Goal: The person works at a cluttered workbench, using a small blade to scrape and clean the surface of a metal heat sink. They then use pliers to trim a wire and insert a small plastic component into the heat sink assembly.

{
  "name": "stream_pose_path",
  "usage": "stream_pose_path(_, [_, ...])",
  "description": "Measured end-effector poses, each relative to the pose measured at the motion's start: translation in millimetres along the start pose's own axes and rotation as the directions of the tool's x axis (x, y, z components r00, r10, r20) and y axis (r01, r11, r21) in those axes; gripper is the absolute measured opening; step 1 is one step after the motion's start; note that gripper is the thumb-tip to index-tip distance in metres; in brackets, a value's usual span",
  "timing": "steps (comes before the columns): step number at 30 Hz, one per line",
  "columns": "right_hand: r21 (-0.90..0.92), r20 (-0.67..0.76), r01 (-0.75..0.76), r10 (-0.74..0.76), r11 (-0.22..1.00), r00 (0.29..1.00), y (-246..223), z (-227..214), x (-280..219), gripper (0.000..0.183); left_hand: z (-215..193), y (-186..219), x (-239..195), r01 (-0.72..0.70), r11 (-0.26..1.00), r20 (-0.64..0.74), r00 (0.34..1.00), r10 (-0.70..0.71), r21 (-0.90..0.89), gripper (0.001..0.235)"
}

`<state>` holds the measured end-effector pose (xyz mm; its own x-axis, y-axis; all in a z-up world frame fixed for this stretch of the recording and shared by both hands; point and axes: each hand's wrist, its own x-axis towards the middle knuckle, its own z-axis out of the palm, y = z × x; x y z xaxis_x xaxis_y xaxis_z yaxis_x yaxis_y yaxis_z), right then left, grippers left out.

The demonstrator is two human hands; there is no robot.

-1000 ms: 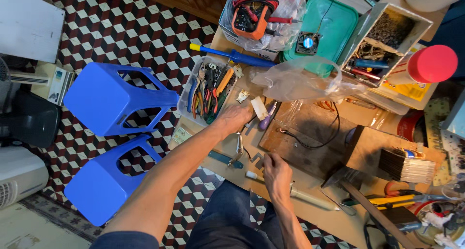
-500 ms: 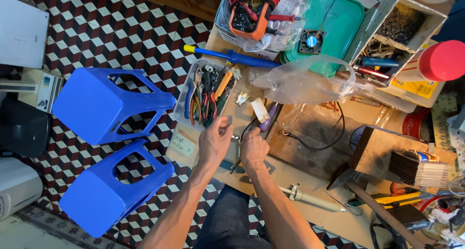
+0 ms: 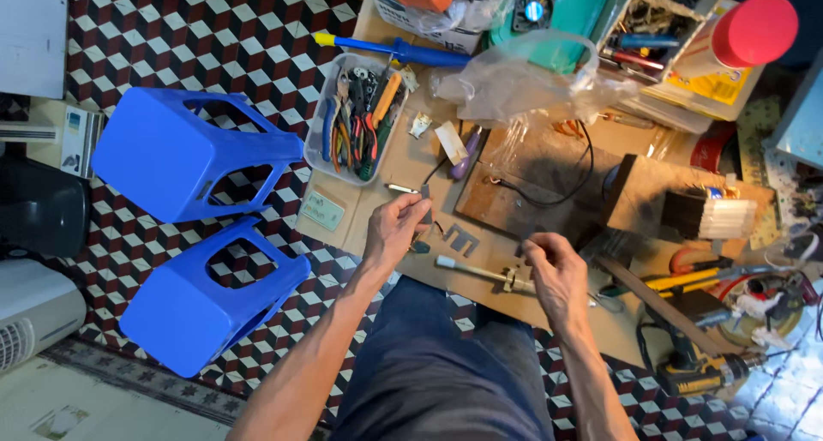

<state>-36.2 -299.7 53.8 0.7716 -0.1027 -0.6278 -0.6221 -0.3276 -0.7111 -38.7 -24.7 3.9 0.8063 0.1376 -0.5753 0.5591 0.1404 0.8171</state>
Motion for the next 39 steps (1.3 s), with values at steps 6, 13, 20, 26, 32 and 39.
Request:
stream_pose_path(6, [0.375,-0.071,0.038,-0.012,0.926,0.997,3.7,-53.7,-51.7,0.016,90.2,12.0,-43.3,-0.004,0.980,0.224,0.974,-0.042,0.200,0.037])
stream_pose_path(13, [0.683,-0.125,0.134,-0.065,0.718,0.990,37.6,-94.8,-57.4,0.019,232.2,-1.7,-86.1,0.209,0.922,0.396,0.916,-0.068,-0.324,0.037])
stream_pose_path(20, [0.737,-0.017,0.076,-0.094,0.672,0.995,51.5,-158.7,-27.4,0.025,299.8,7.7,-93.6,0.035,0.956,0.228,0.973,0.034,-0.291,0.032])
stream_pose_path(26, [0.745,0.057,0.063,-0.158,0.664,0.986,53.4,-197.3,-4.9,0.027,338.2,26.8,-103.4,-0.168,0.972,0.059,0.982,0.180,-0.165,0.029])
stream_pose_path(32, [0.578,-0.118,0.238,-0.209,0.781,0.971,34.8,-213.1,26.1,0.023,310.5,37.4,-87.3,-0.317,0.946,-0.100,0.941,0.322,0.062,0.038])
stream_pose_path(39, [-0.128,-0.481,0.283,-0.309,0.950,0.820,5.6,-188.0,66.1,0.019,308.7,32.6,-21.6,-0.223,0.935,-0.136,0.954,0.268,0.276,0.072])
